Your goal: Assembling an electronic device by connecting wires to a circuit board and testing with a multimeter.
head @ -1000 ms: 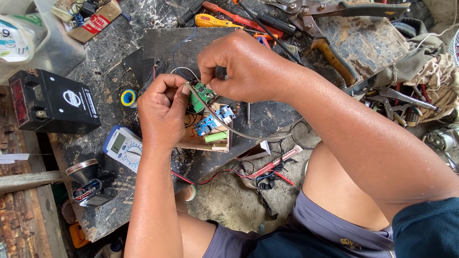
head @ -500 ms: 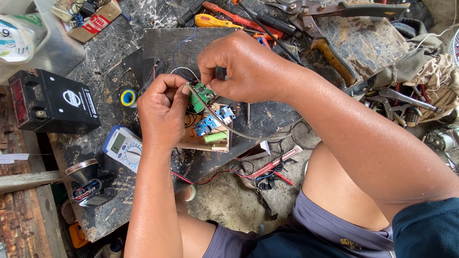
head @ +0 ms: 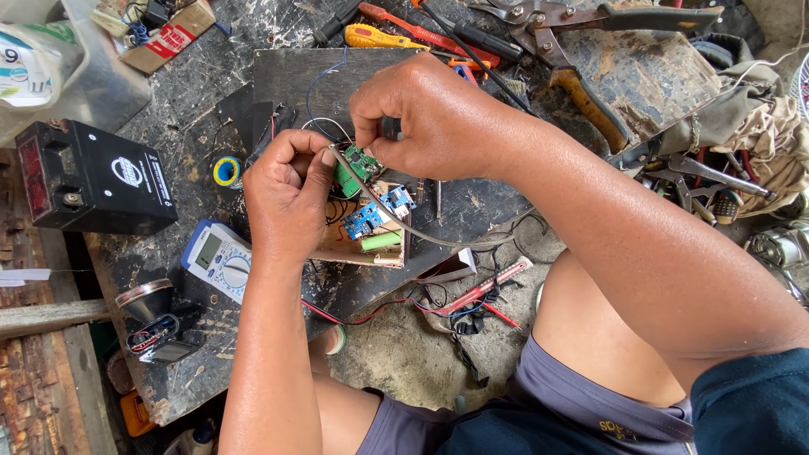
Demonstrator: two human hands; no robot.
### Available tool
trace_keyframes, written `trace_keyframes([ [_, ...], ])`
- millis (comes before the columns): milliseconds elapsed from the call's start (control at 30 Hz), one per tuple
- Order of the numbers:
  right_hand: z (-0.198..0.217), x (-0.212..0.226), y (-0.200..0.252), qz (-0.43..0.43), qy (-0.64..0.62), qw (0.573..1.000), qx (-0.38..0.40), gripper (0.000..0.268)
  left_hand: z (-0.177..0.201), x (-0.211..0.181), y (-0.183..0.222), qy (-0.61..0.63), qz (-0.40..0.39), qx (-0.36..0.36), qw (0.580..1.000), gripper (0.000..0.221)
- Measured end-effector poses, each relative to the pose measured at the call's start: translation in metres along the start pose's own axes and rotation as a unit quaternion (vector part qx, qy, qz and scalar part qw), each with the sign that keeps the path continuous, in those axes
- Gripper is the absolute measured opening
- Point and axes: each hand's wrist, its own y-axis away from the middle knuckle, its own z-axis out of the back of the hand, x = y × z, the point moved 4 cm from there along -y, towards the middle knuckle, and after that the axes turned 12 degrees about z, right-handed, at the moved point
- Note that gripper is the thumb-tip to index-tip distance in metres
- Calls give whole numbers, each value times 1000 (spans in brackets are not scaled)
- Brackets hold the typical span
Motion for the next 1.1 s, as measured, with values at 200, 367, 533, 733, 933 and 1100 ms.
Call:
trace_keyframes([
  [200,0,1,0,2,0,1000,-3,10,0,-1,0,-5,1,-4,1000,10],
  [367,0,1,0,1,1,1000,-3,10,0,-1,0,-3,0,-4,1000,9],
  [533,-1,-1,1,5,5,1000,1,10,0,-1,1,-6,0,-3,1000,9],
  [733,0,1,0,3,3,1000,-3,10,0,-2,1,-9,2,-6,1000,9],
  [933,1,1,1,7,3,1000,-3,9,-1,-3,1,-15,-3,-6,1000,9],
  [1100,1,2,1,6,-4,1000,-2,10,0,-3,1,-8,-3,-7,1000,8],
])
